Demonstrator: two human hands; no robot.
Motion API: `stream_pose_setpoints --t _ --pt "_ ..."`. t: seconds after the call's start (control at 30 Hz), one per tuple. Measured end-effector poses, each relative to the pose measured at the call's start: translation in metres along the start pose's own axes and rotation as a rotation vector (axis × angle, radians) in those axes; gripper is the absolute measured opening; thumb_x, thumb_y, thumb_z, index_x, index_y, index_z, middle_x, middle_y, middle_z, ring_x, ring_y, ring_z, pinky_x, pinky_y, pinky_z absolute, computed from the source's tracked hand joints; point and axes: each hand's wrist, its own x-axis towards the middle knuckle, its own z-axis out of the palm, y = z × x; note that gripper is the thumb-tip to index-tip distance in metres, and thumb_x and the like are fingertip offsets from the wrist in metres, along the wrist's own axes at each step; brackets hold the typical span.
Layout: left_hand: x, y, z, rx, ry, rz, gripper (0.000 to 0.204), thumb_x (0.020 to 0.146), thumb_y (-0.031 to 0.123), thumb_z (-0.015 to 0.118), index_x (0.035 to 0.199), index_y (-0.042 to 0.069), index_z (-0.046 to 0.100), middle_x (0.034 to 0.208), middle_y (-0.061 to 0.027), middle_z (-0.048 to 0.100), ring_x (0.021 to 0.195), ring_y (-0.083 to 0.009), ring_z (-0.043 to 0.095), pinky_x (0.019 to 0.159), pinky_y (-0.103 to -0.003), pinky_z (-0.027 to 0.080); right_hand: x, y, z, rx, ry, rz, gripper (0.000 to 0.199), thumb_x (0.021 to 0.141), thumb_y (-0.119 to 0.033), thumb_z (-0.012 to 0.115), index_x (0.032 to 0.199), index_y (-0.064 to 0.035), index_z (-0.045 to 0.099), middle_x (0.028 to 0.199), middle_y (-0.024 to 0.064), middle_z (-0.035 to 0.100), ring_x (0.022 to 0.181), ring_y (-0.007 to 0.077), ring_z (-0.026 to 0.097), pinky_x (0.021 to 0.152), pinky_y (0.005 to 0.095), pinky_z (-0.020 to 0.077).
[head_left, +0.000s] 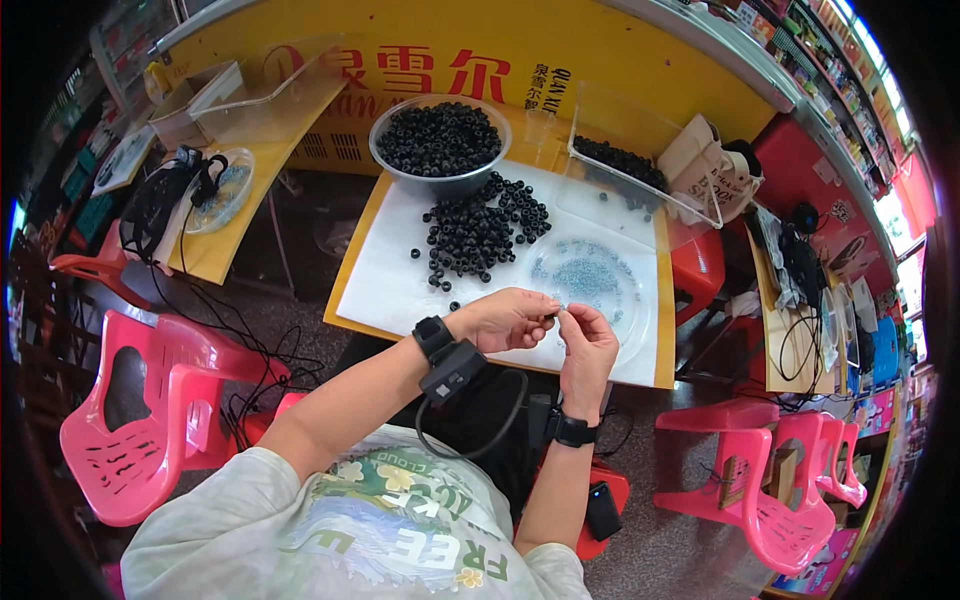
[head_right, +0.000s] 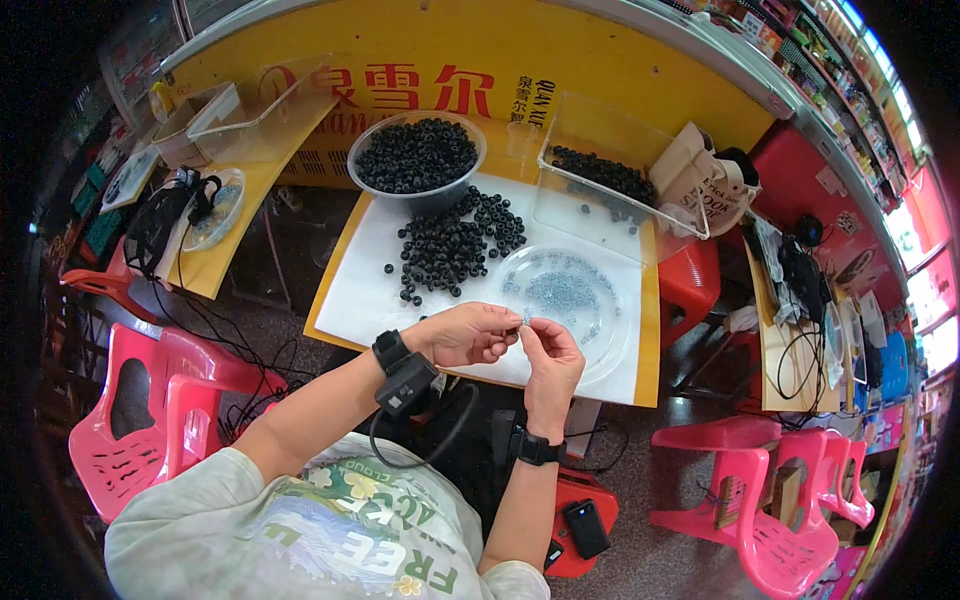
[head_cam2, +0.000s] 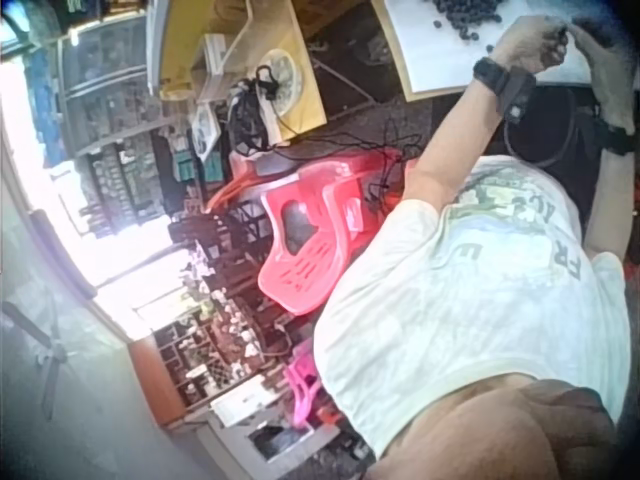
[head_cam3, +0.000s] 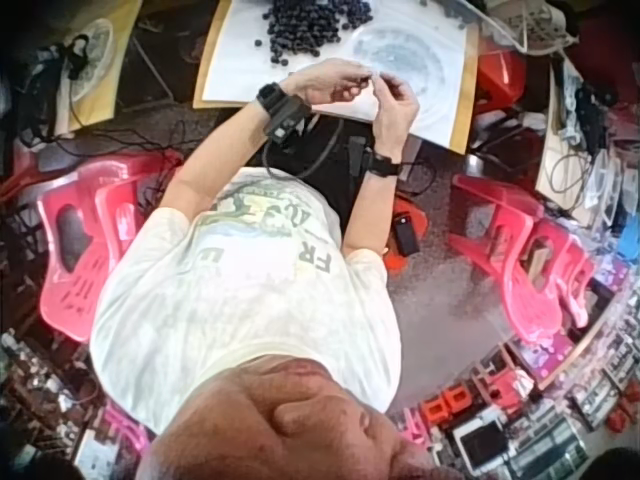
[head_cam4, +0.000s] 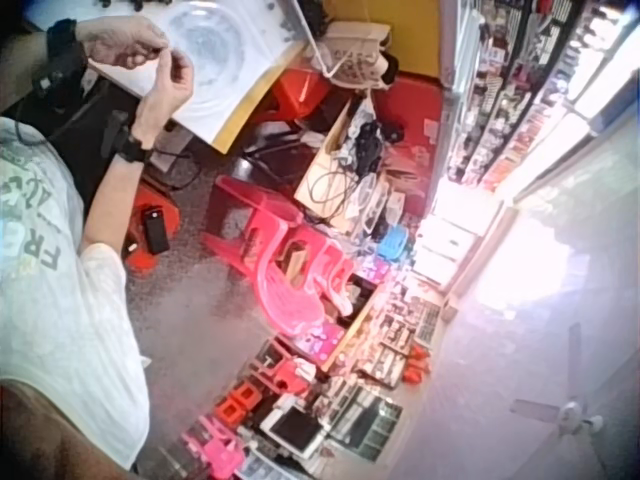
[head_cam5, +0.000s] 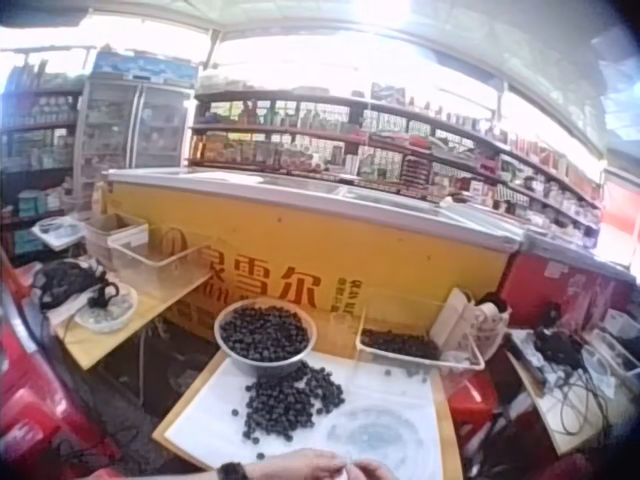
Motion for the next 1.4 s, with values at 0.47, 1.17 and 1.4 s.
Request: stream_pose_setpoints --t 0.47,1.17,1.4 --pt "-0.008 -0.010 0.023 0.588 0.211 0.480 0.021 0.095 0.016 0.064 0.109 0.001 0.068 0.081 0.0000 0.063 0.069 -0.0052 0.058 0.060 -0.021 0.047 0.000 -0.003 -0.002 0.275 0.038 0.135 0.007 0.088 0.000 0.068 0.095 0.0033 0.067 0.079 0.0026 0.064 0.066 0.0075 0.056 0.061 0.0184 0.0457" --pt "-0.001 -0.015 0.015 0.521 0.307 0.307 0.021 0.099 0.023 0.056 0.095 0.004 0.064 0.073 0.0027 0.054 0.062 -0.0074 0.054 0.054 -0.021 0.043 -0.004 -0.002 0.008 -0.677 -0.014 -0.574 0.011 0.081 0.003 0.071 0.090 0.0008 0.065 0.090 0.0090 0.064 0.071 0.0159 0.061 0.065 0.0267 0.0507" --pt "-0.008 -0.003 0.006 0.216 0.216 0.045 0.019 0.099 0.024 0.056 0.092 0.007 0.062 0.072 0.0045 0.053 0.060 -0.0073 0.051 0.055 -0.021 0.042 -0.005 -0.004 0.008 -0.784 -0.091 -0.666 0.012 0.081 0.004 0.070 0.090 0.0000 0.065 0.090 0.0096 0.064 0.074 0.0183 0.064 0.066 0.0290 0.0526"
